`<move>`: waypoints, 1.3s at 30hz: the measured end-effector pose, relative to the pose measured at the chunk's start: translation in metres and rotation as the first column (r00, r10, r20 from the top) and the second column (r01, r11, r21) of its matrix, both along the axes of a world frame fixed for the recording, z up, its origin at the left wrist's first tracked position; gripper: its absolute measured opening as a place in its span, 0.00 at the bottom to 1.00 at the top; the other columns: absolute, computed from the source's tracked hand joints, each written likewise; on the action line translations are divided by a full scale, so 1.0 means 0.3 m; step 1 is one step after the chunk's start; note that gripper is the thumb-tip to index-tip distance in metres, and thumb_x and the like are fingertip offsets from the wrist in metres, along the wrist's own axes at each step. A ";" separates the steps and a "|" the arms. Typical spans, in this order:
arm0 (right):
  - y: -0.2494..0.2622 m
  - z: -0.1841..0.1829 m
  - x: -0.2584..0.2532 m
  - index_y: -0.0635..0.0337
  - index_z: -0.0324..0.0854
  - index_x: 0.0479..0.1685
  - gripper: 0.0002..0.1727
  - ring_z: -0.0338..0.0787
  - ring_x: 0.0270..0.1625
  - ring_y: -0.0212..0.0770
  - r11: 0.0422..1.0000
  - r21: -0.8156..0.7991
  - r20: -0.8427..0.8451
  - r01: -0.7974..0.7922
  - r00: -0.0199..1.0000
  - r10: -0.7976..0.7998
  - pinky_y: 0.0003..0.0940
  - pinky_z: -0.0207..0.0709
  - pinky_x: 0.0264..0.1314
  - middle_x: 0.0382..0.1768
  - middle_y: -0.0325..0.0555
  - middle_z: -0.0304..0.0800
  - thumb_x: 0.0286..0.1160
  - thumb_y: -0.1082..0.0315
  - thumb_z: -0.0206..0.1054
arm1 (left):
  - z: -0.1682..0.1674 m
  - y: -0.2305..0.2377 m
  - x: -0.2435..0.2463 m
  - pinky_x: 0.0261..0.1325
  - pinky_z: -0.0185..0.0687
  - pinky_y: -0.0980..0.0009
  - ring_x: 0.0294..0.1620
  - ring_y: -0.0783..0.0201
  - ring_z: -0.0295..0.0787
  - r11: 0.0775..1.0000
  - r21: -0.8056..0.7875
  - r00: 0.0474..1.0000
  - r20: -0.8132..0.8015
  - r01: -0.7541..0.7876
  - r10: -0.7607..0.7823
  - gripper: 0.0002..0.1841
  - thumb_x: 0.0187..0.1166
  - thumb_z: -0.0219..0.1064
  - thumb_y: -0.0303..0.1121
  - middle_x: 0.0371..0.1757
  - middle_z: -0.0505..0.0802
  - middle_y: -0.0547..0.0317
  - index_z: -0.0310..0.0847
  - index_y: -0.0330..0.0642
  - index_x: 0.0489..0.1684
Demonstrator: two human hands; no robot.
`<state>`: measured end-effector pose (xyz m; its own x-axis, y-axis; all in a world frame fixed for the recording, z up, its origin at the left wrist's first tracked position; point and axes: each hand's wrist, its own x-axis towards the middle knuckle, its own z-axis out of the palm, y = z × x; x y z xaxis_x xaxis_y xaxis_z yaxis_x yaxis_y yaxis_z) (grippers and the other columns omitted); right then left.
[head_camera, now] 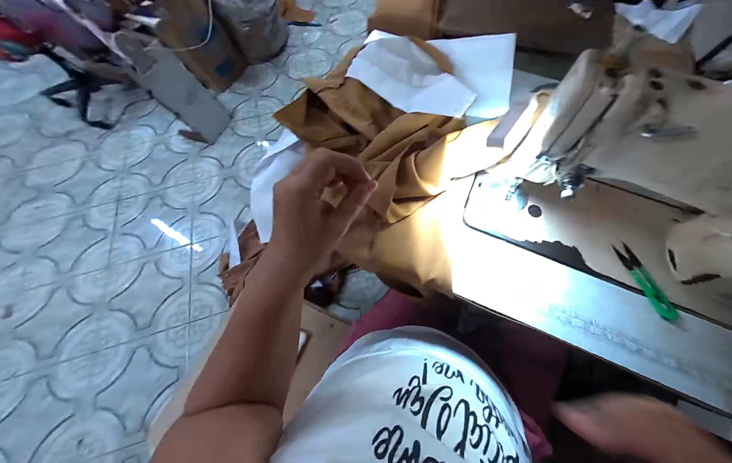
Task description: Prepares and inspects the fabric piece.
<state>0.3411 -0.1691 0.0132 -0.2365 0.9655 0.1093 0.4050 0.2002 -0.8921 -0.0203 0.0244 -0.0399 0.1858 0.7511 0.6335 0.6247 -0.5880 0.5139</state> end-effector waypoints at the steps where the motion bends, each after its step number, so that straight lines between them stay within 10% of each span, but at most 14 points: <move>1: 0.095 -0.136 -0.021 0.61 0.89 0.59 0.19 0.93 0.55 0.37 0.991 -0.111 0.138 -0.078 0.986 0.093 0.39 0.86 0.63 0.53 0.46 0.95 0.84 0.55 0.66 | -0.027 0.014 -0.009 0.56 0.87 0.64 0.47 0.64 0.90 0.992 -0.048 0.988 -0.109 -0.114 0.108 0.12 0.84 0.67 0.36 0.46 0.93 0.51 0.86 0.35 0.48; 5: 0.268 -0.565 -0.173 0.60 0.75 0.81 0.34 0.88 0.69 0.55 0.881 -0.470 0.301 0.042 0.946 0.116 0.59 0.77 0.74 0.66 0.58 0.89 0.80 0.49 0.69 | -0.145 0.088 0.014 0.75 0.75 0.39 0.68 0.42 0.87 0.921 -0.339 0.924 -0.378 -0.190 0.052 0.14 0.90 0.56 0.29 0.60 0.93 0.43 0.89 0.36 0.58; 10: 0.356 -0.713 -0.297 0.67 0.74 0.78 0.32 0.79 0.80 0.46 0.877 -0.480 0.104 -0.025 0.991 0.085 0.42 0.68 0.86 0.75 0.60 0.82 0.79 0.58 0.71 | -0.258 0.244 0.100 0.72 0.71 0.32 0.82 0.46 0.75 0.915 -0.404 0.921 -0.359 -0.008 -0.151 0.31 0.78 0.50 0.13 0.73 0.89 0.63 0.87 0.55 0.71; 16: 0.243 -0.617 -0.197 0.64 0.82 0.52 0.12 0.89 0.49 0.21 0.967 -0.250 -0.204 -0.055 0.979 0.003 0.22 0.84 0.57 0.44 0.35 0.91 0.84 0.70 0.55 | -0.250 0.360 0.142 0.88 0.62 0.49 0.87 0.53 0.71 0.873 -0.485 0.967 -0.197 0.049 -0.163 0.31 0.85 0.45 0.15 0.81 0.83 0.54 0.74 0.48 0.84; 21: 0.186 -0.459 -0.014 0.65 0.72 0.61 0.12 0.88 0.47 0.18 0.909 -0.073 -0.273 0.410 0.869 -0.414 0.17 0.87 0.51 0.54 0.29 0.84 0.83 0.75 0.54 | -0.251 0.292 0.151 0.82 0.73 0.58 0.79 0.50 0.79 0.991 -0.111 0.998 0.012 0.069 -0.068 0.24 0.73 0.51 0.11 0.72 0.86 0.41 0.80 0.29 0.67; 24: 0.212 -0.448 0.002 0.58 0.74 0.55 0.08 0.88 0.42 0.18 0.860 -0.043 -0.313 0.508 0.811 -0.494 0.17 0.87 0.47 0.46 0.25 0.86 0.83 0.74 0.57 | -0.252 0.171 0.207 0.82 0.69 0.45 0.76 0.42 0.78 0.944 0.046 0.941 -0.109 0.327 -0.320 0.13 0.71 0.63 0.26 0.64 0.90 0.42 0.90 0.39 0.50; 29: 0.237 -0.441 -0.047 0.59 0.77 0.53 0.07 0.90 0.41 0.22 0.864 -0.047 -0.362 0.502 0.797 -0.483 0.20 0.88 0.47 0.40 0.28 0.89 0.85 0.74 0.57 | -0.277 -0.028 0.369 0.88 0.49 0.31 0.90 0.46 0.63 0.725 -0.074 0.662 -0.355 0.684 -0.661 0.22 0.85 0.57 0.58 0.81 0.82 0.56 0.85 0.66 0.71; 32: 0.241 -0.428 -0.055 0.59 0.77 0.53 0.07 0.91 0.40 0.24 0.842 -0.084 -0.408 0.533 0.752 -0.517 0.22 0.89 0.47 0.39 0.29 0.89 0.86 0.73 0.55 | -0.260 -0.069 0.430 0.88 0.53 0.33 0.86 0.45 0.70 0.572 -0.104 0.529 -0.276 0.813 -0.802 0.27 0.86 0.53 0.60 0.73 0.88 0.53 0.87 0.54 0.67; 36: 0.224 -0.412 -0.050 0.60 0.79 0.51 0.07 0.89 0.42 0.22 0.821 -0.012 -0.345 0.571 0.768 -0.539 0.19 0.86 0.49 0.39 0.29 0.87 0.87 0.72 0.55 | -0.212 -0.079 0.476 0.83 0.72 0.52 0.70 0.55 0.88 0.572 -0.092 0.520 -0.318 0.815 -0.793 0.10 0.90 0.57 0.30 0.55 0.95 0.54 0.86 0.41 0.46; 39: 0.203 -0.409 -0.066 0.62 0.82 0.46 0.11 0.86 0.53 0.20 0.799 0.185 -0.191 0.572 0.818 -0.542 0.16 0.81 0.58 0.48 0.34 0.88 0.89 0.65 0.57 | -0.131 -0.087 0.495 0.56 0.87 0.64 0.47 0.55 0.93 0.610 -0.032 0.565 -0.342 0.792 -0.751 0.09 0.91 0.55 0.29 0.40 0.93 0.51 0.82 0.37 0.48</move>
